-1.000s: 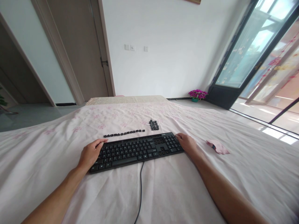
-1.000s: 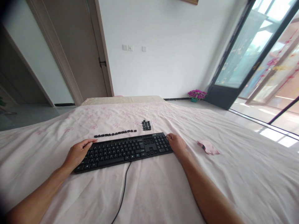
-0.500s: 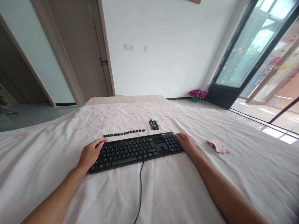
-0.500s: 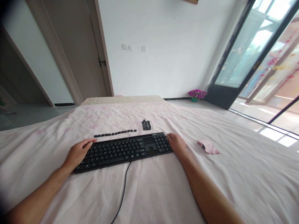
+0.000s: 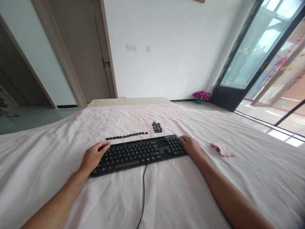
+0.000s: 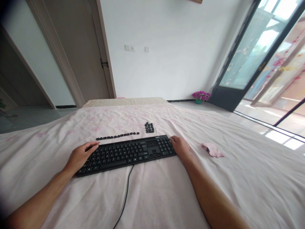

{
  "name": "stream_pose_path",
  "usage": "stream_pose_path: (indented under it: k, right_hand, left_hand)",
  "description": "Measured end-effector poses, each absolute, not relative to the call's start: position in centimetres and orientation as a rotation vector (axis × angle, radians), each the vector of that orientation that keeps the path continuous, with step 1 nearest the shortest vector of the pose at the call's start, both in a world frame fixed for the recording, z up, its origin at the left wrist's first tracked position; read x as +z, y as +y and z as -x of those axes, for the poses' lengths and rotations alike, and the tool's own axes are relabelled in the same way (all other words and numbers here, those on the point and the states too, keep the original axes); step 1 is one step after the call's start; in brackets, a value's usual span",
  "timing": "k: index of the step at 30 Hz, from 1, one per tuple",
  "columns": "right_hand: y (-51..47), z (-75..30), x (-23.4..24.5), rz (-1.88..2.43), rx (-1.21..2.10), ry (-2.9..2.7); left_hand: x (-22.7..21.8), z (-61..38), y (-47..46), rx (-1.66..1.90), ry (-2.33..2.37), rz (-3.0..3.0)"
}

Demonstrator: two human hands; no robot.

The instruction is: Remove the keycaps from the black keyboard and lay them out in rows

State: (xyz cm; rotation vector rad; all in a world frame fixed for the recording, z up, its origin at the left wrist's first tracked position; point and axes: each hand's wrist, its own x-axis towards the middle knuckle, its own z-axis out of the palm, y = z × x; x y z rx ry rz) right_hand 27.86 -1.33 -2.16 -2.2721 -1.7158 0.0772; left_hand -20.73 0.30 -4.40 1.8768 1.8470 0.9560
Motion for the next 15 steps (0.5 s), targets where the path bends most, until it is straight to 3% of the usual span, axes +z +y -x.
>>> stream_pose_path:
  k: [15]
  right_hand:
    - [-1.3,-27.87,-1.92,2.275,0.117,-1.698]
  left_hand:
    - [-4.44,20.59,0.19,1.072,1.797,-1.825]
